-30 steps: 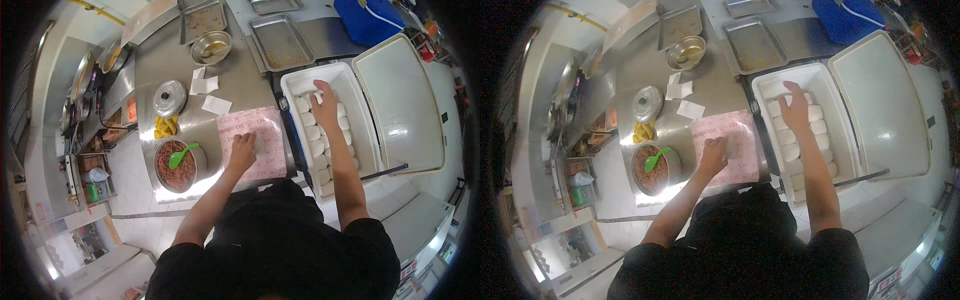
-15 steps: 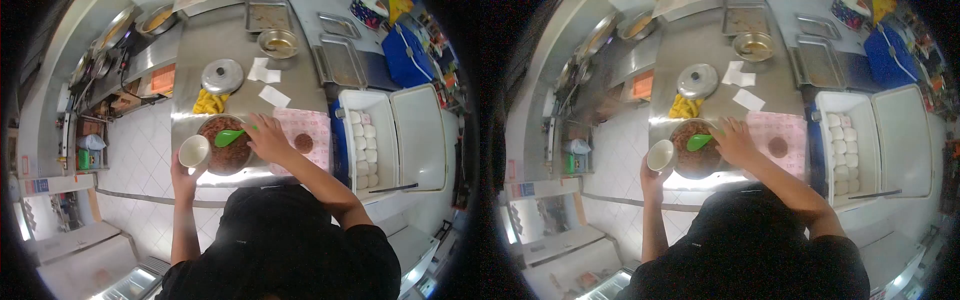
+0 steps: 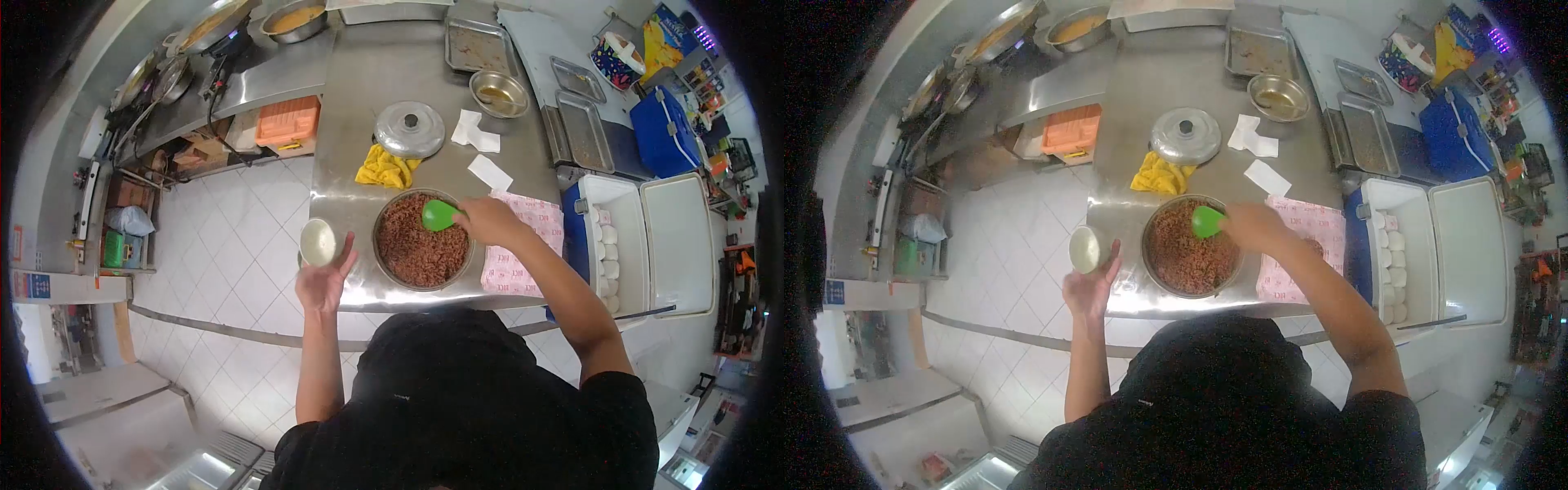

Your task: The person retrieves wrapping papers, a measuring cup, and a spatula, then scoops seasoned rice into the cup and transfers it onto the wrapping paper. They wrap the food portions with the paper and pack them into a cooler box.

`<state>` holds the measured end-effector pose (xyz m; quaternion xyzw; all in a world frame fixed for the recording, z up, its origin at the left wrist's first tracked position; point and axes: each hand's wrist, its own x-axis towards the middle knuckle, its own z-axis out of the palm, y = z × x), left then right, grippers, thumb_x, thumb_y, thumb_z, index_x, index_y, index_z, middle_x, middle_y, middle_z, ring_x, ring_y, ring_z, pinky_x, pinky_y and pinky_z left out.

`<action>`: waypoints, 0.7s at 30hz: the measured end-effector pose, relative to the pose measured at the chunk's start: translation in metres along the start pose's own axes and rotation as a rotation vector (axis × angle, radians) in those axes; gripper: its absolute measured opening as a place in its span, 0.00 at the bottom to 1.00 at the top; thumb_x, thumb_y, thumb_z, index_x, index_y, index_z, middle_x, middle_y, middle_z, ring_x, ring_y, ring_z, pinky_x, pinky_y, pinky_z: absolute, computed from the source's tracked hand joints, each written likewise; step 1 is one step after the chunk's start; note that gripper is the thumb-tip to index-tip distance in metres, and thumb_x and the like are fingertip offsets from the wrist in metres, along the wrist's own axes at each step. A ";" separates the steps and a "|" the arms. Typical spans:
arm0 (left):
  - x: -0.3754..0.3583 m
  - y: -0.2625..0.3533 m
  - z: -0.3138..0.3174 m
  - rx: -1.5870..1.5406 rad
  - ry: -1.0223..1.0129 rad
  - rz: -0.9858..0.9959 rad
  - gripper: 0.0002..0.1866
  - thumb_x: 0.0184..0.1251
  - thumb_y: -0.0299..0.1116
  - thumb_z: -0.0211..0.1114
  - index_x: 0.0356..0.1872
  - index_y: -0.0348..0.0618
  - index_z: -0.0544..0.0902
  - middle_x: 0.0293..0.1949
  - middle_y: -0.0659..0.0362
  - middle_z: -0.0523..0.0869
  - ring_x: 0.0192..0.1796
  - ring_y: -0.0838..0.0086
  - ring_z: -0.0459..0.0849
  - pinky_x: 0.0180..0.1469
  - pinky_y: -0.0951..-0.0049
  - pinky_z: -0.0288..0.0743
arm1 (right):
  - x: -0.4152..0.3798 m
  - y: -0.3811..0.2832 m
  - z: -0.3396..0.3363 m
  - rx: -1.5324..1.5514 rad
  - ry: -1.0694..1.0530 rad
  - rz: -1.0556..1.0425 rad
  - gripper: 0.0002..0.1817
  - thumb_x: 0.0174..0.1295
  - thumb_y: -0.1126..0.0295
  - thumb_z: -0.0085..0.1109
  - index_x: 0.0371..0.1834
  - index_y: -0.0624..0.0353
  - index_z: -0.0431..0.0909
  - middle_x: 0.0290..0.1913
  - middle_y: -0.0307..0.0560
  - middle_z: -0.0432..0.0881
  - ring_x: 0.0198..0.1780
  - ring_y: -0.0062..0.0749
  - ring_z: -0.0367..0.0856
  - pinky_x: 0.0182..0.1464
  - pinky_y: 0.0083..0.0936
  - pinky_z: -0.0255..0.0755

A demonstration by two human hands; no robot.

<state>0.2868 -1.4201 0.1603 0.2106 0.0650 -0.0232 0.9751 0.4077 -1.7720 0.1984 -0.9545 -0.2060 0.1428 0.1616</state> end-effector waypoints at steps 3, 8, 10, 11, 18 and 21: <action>0.012 0.003 -0.022 0.099 0.081 0.029 0.32 0.76 0.50 0.58 0.76 0.54 0.66 0.74 0.53 0.68 0.76 0.52 0.68 0.67 0.41 0.75 | -0.001 -0.020 -0.013 -0.258 0.044 0.088 0.11 0.66 0.70 0.54 0.38 0.63 0.85 0.37 0.63 0.87 0.42 0.54 0.90 0.44 0.48 0.83; 0.020 -0.031 -0.027 0.856 0.353 -0.169 0.26 0.84 0.53 0.47 0.78 0.61 0.66 0.75 0.56 0.68 0.74 0.60 0.69 0.66 0.47 0.75 | 0.023 -0.030 0.022 -0.271 0.078 -0.006 0.11 0.65 0.71 0.53 0.37 0.61 0.86 0.36 0.61 0.88 0.38 0.55 0.90 0.39 0.48 0.83; 0.020 -0.038 -0.022 0.892 0.297 -0.268 0.27 0.85 0.55 0.45 0.78 0.62 0.65 0.75 0.56 0.68 0.73 0.60 0.70 0.66 0.47 0.76 | 0.029 -0.029 0.030 -0.232 0.044 -0.024 0.12 0.65 0.71 0.53 0.36 0.61 0.87 0.36 0.61 0.88 0.38 0.56 0.90 0.39 0.48 0.83; 0.022 -0.040 -0.022 0.930 0.273 -0.286 0.28 0.86 0.56 0.42 0.79 0.61 0.64 0.76 0.56 0.66 0.73 0.59 0.71 0.67 0.48 0.75 | 0.030 -0.028 0.034 -0.212 0.024 -0.032 0.12 0.65 0.70 0.53 0.36 0.62 0.87 0.36 0.61 0.88 0.39 0.57 0.90 0.39 0.48 0.83; 0.024 -0.048 -0.018 0.785 0.207 -0.265 0.27 0.87 0.46 0.40 0.81 0.55 0.61 0.77 0.52 0.65 0.73 0.58 0.71 0.70 0.50 0.73 | 0.028 -0.046 0.071 -0.008 -0.010 0.039 0.16 0.69 0.64 0.56 0.30 0.64 0.85 0.32 0.62 0.87 0.38 0.61 0.87 0.45 0.56 0.79; 0.026 -0.058 -0.028 0.828 0.209 -0.245 0.27 0.85 0.39 0.41 0.81 0.53 0.62 0.78 0.50 0.64 0.76 0.58 0.66 0.74 0.56 0.65 | 0.030 -0.044 0.085 0.126 0.036 0.014 0.16 0.68 0.65 0.57 0.28 0.65 0.85 0.31 0.65 0.85 0.38 0.64 0.86 0.47 0.56 0.79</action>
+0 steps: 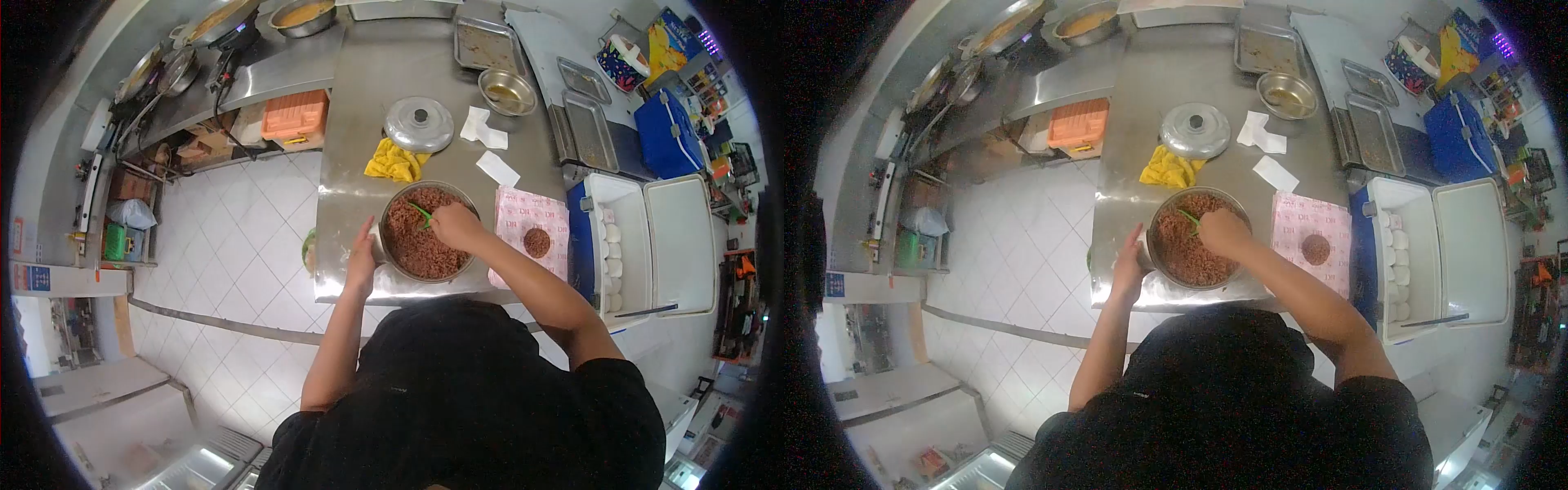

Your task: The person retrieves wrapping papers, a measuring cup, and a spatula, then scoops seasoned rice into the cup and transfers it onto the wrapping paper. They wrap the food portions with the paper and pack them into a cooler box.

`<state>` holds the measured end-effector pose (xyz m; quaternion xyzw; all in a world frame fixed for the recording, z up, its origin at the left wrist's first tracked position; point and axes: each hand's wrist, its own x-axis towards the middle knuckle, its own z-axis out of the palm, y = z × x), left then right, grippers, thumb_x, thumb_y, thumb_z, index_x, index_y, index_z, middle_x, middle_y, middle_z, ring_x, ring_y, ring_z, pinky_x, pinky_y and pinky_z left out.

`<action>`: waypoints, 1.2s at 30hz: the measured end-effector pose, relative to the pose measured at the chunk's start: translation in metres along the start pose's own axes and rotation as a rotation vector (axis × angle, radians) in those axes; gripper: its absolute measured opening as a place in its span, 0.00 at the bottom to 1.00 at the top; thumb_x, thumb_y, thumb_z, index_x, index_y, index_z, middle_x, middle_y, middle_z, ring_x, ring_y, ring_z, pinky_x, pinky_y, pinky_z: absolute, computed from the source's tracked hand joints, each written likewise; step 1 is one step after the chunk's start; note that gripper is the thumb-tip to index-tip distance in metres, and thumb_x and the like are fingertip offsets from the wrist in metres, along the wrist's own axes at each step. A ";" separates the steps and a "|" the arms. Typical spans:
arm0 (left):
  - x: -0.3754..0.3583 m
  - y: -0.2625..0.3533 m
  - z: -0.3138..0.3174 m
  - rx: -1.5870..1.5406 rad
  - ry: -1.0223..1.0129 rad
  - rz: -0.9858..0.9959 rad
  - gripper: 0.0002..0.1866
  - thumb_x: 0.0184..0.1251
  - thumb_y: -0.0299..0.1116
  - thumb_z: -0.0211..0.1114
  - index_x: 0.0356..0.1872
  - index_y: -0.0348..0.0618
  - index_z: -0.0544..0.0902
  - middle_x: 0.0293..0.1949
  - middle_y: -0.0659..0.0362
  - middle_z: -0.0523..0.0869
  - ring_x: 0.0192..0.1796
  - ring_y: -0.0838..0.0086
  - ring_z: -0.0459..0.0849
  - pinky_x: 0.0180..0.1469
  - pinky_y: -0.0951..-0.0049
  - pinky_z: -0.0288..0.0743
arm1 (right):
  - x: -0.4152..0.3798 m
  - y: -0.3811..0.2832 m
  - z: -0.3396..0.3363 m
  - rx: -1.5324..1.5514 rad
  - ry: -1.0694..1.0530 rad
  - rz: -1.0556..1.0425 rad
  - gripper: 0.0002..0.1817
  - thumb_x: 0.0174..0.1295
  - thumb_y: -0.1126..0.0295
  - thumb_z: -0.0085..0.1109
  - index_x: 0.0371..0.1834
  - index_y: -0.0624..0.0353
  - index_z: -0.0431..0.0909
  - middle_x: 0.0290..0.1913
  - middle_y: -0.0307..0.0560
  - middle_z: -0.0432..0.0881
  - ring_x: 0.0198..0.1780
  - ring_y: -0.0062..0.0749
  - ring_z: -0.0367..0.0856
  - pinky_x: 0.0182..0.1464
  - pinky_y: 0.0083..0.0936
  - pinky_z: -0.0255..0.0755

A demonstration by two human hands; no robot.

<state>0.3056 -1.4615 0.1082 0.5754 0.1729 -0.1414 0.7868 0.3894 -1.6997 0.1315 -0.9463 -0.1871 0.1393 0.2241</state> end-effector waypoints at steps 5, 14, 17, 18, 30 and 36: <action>-0.012 0.013 0.017 0.130 0.049 -0.016 0.28 0.83 0.36 0.42 0.82 0.54 0.60 0.79 0.50 0.61 0.74 0.59 0.70 0.72 0.57 0.72 | 0.003 -0.014 0.024 0.105 0.010 -0.020 0.16 0.66 0.65 0.60 0.26 0.66 0.85 0.31 0.66 0.85 0.37 0.65 0.85 0.49 0.54 0.78; -0.041 0.052 0.026 0.378 0.223 0.174 0.24 0.86 0.45 0.45 0.75 0.50 0.68 0.64 0.51 0.78 0.62 0.64 0.82 0.58 0.62 0.84 | -0.007 0.035 -0.010 0.247 -0.039 -0.053 0.15 0.64 0.61 0.63 0.30 0.63 0.88 0.29 0.61 0.84 0.33 0.53 0.85 0.42 0.44 0.77; -0.036 0.067 0.035 0.293 0.122 0.151 0.24 0.86 0.47 0.47 0.72 0.45 0.71 0.62 0.52 0.81 0.58 0.63 0.83 0.53 0.64 0.85 | -0.017 0.058 -0.039 0.225 -0.037 -0.091 0.14 0.63 0.60 0.64 0.33 0.60 0.89 0.29 0.59 0.85 0.33 0.51 0.86 0.41 0.43 0.77; -0.027 0.065 0.040 0.263 0.081 0.126 0.25 0.86 0.48 0.46 0.71 0.44 0.72 0.61 0.51 0.82 0.55 0.63 0.85 0.49 0.65 0.87 | -0.018 0.060 -0.052 0.206 -0.043 -0.109 0.13 0.62 0.60 0.64 0.34 0.59 0.90 0.30 0.58 0.86 0.32 0.50 0.86 0.40 0.42 0.77; 0.031 0.035 0.064 -0.743 -0.421 -0.319 0.29 0.77 0.42 0.42 0.71 0.33 0.67 0.66 0.37 0.76 0.63 0.42 0.81 0.59 0.46 0.85 | -0.062 -0.041 -0.101 -0.317 0.289 -0.157 0.07 0.62 0.70 0.57 0.34 0.60 0.83 0.36 0.52 0.88 0.40 0.49 0.89 0.42 0.46 0.82; 0.026 0.029 0.064 -0.663 -0.198 -0.143 0.25 0.78 0.43 0.42 0.69 0.41 0.70 0.67 0.45 0.77 0.67 0.51 0.79 0.64 0.43 0.78 | -0.071 0.017 -0.045 0.433 0.295 0.089 0.13 0.72 0.65 0.55 0.37 0.63 0.84 0.38 0.60 0.87 0.42 0.58 0.86 0.47 0.49 0.77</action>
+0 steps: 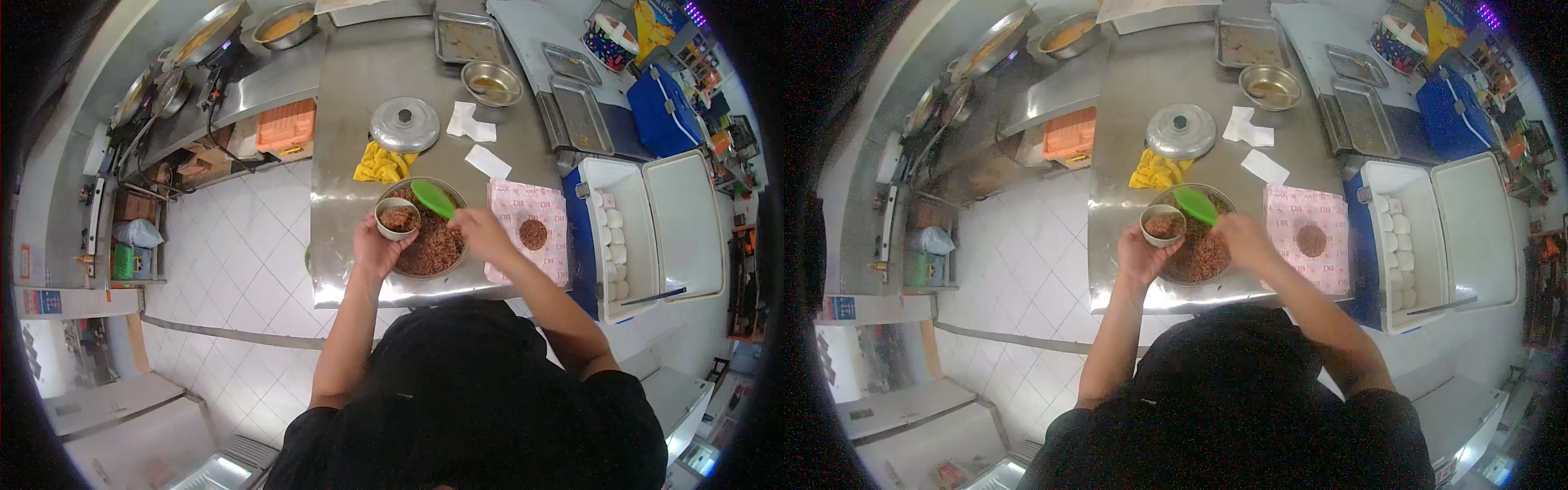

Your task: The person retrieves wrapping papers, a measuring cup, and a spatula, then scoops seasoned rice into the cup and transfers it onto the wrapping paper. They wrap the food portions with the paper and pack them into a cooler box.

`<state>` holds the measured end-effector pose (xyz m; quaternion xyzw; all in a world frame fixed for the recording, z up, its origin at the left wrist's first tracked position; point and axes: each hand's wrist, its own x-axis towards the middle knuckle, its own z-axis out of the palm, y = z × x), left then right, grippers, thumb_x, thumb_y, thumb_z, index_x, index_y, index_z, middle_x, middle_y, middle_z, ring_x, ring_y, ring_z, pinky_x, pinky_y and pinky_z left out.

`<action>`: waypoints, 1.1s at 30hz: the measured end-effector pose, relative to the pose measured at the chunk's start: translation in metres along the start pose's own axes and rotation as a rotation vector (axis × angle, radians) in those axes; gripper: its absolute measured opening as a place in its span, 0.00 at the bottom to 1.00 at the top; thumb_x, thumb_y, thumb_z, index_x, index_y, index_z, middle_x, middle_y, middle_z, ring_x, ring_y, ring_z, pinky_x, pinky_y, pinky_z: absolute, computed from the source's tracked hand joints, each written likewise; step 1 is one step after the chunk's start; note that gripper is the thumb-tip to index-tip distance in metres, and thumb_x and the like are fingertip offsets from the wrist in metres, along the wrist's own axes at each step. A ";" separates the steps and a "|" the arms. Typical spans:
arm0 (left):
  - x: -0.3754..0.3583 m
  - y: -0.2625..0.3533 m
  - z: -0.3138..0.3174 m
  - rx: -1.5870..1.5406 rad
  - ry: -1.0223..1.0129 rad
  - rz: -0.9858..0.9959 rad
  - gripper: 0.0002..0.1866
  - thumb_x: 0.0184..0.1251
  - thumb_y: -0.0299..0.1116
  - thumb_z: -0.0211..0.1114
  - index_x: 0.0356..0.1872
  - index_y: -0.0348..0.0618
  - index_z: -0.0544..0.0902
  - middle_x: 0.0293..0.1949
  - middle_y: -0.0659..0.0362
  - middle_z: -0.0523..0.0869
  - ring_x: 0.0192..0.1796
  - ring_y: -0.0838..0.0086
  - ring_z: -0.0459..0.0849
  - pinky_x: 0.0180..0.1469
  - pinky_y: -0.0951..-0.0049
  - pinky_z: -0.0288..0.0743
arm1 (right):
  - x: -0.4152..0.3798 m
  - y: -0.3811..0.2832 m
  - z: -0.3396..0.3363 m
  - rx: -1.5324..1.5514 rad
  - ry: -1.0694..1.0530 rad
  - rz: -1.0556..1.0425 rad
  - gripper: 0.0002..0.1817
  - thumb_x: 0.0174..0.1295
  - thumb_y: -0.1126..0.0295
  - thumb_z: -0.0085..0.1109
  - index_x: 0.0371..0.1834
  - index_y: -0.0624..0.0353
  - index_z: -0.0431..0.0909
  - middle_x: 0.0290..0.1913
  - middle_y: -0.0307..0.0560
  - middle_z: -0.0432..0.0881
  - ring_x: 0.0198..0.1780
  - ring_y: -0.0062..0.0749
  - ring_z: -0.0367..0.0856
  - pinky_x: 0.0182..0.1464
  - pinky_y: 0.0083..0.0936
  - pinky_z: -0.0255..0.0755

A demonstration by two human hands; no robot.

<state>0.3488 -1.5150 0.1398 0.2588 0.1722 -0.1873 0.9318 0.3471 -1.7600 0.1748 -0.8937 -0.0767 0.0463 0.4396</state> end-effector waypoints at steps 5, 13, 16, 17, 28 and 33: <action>0.004 -0.012 0.000 0.213 0.085 0.164 0.14 0.81 0.38 0.40 0.60 0.53 0.69 0.63 0.54 0.77 0.64 0.57 0.80 0.60 0.45 0.80 | -0.015 -0.008 0.042 -0.041 -0.108 -0.010 0.14 0.74 0.65 0.54 0.37 0.63 0.84 0.38 0.59 0.87 0.39 0.59 0.85 0.44 0.48 0.77; -0.017 0.000 0.015 0.294 0.095 0.046 0.14 0.80 0.39 0.41 0.61 0.55 0.69 0.63 0.55 0.77 0.64 0.59 0.79 0.61 0.42 0.78 | 0.000 0.004 0.021 -0.298 -0.217 -0.099 0.14 0.75 0.67 0.53 0.33 0.63 0.82 0.33 0.58 0.84 0.37 0.58 0.86 0.40 0.50 0.78; -0.022 -0.006 0.014 0.314 0.100 0.027 0.14 0.80 0.39 0.42 0.61 0.55 0.69 0.64 0.55 0.77 0.64 0.58 0.79 0.61 0.42 0.78 | -0.004 -0.011 0.027 -0.194 -0.210 -0.084 0.15 0.75 0.65 0.53 0.33 0.63 0.82 0.33 0.59 0.84 0.37 0.58 0.86 0.40 0.49 0.79; -0.019 -0.006 0.012 0.306 0.089 0.025 0.14 0.80 0.39 0.42 0.61 0.55 0.69 0.64 0.55 0.76 0.65 0.58 0.79 0.61 0.42 0.78 | -0.005 -0.003 0.045 -0.268 -0.202 -0.122 0.15 0.75 0.64 0.54 0.33 0.64 0.82 0.33 0.59 0.85 0.37 0.58 0.86 0.40 0.48 0.79; -0.039 0.018 -0.002 0.265 0.127 0.218 0.15 0.83 0.46 0.48 0.62 0.56 0.66 0.63 0.56 0.76 0.64 0.60 0.79 0.60 0.48 0.79 | -0.012 -0.034 0.010 -0.638 -0.221 -0.051 0.10 0.64 0.69 0.59 0.34 0.62 0.86 0.31 0.58 0.88 0.37 0.55 0.90 0.42 0.50 0.83; -0.045 0.033 0.018 0.443 0.186 0.274 0.16 0.82 0.43 0.55 0.63 0.56 0.64 0.60 0.56 0.78 0.60 0.62 0.82 0.58 0.53 0.82 | -0.015 -0.030 0.042 -0.492 -0.331 -0.015 0.10 0.62 0.68 0.60 0.29 0.60 0.88 0.30 0.60 0.87 0.37 0.54 0.90 0.45 0.48 0.83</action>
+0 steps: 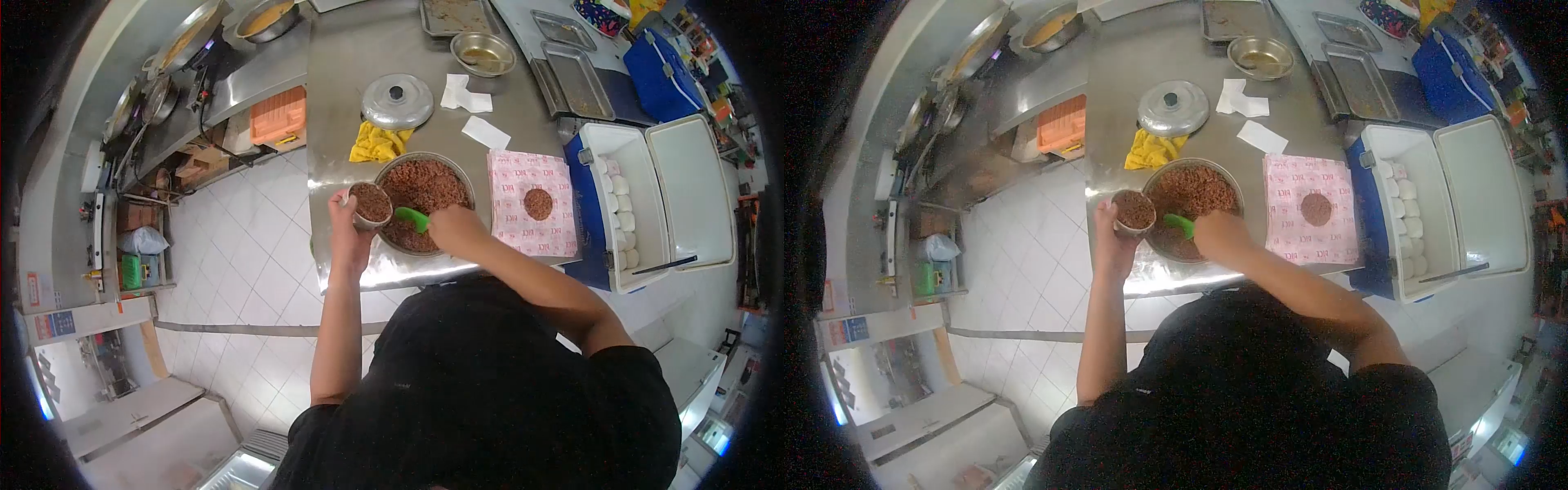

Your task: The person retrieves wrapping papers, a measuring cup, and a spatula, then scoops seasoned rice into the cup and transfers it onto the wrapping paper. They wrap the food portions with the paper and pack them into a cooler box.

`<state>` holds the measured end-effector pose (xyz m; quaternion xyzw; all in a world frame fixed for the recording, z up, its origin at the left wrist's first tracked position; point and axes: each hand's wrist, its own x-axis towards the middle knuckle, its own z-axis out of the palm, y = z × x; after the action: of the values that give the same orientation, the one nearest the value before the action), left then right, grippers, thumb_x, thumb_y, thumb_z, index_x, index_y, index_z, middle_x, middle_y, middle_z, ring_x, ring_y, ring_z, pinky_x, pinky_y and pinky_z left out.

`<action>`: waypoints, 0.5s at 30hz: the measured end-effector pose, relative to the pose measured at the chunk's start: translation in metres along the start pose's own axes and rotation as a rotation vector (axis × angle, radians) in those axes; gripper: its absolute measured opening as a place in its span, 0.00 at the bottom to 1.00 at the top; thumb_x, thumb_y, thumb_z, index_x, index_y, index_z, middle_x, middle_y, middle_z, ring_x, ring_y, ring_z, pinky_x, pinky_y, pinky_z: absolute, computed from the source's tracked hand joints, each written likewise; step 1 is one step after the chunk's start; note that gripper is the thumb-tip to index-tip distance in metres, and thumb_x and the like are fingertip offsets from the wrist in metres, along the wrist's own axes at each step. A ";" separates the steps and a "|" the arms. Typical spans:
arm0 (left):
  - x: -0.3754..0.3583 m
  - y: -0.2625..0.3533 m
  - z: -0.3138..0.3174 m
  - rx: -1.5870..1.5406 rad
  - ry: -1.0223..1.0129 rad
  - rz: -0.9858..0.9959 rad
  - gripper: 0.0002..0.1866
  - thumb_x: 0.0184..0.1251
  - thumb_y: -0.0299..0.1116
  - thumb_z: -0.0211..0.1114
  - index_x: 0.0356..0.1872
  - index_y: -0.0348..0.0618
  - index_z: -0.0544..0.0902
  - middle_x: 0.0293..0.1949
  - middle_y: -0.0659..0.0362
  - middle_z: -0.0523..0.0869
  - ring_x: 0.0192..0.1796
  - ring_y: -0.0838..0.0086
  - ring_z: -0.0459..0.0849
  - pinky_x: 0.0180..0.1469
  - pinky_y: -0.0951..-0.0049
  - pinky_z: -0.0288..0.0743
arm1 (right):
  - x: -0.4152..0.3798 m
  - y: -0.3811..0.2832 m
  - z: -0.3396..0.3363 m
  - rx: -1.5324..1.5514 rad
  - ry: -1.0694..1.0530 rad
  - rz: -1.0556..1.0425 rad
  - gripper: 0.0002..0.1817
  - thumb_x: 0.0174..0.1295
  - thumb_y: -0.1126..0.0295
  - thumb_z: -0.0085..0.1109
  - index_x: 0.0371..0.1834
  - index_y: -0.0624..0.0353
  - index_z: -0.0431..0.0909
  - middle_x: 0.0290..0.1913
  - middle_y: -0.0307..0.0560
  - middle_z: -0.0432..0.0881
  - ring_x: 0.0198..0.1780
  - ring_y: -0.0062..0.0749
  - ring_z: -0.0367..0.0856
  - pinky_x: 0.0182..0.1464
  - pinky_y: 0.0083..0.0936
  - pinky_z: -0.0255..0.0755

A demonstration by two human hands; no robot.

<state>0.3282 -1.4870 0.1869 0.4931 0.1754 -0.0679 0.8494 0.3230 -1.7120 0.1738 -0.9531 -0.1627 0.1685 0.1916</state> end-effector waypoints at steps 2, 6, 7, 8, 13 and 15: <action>-0.001 0.005 0.003 0.046 -0.007 0.008 0.17 0.82 0.42 0.56 0.64 0.56 0.64 0.60 0.56 0.78 0.59 0.64 0.83 0.56 0.55 0.83 | 0.008 0.023 0.007 0.146 0.042 -0.023 0.10 0.63 0.67 0.60 0.32 0.59 0.89 0.31 0.59 0.87 0.37 0.54 0.89 0.46 0.48 0.82; -0.008 0.004 0.000 0.216 -0.006 -0.024 0.17 0.82 0.40 0.57 0.64 0.54 0.64 0.60 0.54 0.78 0.59 0.65 0.83 0.52 0.58 0.85 | 0.013 0.060 0.003 0.364 0.083 -0.031 0.11 0.66 0.65 0.59 0.35 0.59 0.89 0.31 0.57 0.87 0.37 0.54 0.88 0.47 0.49 0.80; -0.009 0.004 0.001 0.246 -0.012 -0.047 0.18 0.82 0.41 0.56 0.65 0.53 0.65 0.60 0.54 0.78 0.59 0.65 0.83 0.52 0.58 0.86 | 0.009 0.051 -0.010 0.402 0.108 -0.014 0.11 0.66 0.65 0.59 0.37 0.59 0.88 0.32 0.57 0.87 0.37 0.55 0.87 0.46 0.50 0.79; -0.010 0.003 0.002 0.276 -0.016 -0.070 0.18 0.82 0.42 0.56 0.65 0.53 0.65 0.60 0.54 0.79 0.59 0.65 0.83 0.51 0.58 0.86 | 0.001 0.041 -0.023 0.441 0.131 0.002 0.12 0.67 0.64 0.59 0.40 0.59 0.88 0.32 0.58 0.86 0.37 0.55 0.87 0.46 0.50 0.78; 0.001 -0.026 0.008 -0.031 -0.127 -0.191 0.19 0.84 0.48 0.51 0.67 0.53 0.66 0.61 0.55 0.79 0.63 0.64 0.81 0.60 0.52 0.81 | -0.023 -0.011 0.002 0.231 0.436 -0.160 0.14 0.66 0.65 0.64 0.49 0.62 0.86 0.32 0.53 0.83 0.34 0.51 0.85 0.36 0.43 0.78; 0.006 -0.031 0.007 -0.149 -0.169 -0.240 0.20 0.85 0.51 0.49 0.66 0.54 0.69 0.61 0.57 0.79 0.65 0.64 0.80 0.64 0.49 0.78 | -0.031 -0.019 0.009 0.096 0.405 -0.186 0.13 0.67 0.66 0.63 0.49 0.63 0.85 0.34 0.51 0.81 0.34 0.49 0.85 0.33 0.40 0.80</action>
<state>0.3261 -1.5080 0.1627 0.3968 0.1656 -0.1970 0.8811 0.2868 -1.7042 0.1820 -0.9382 -0.1999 -0.0371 0.2802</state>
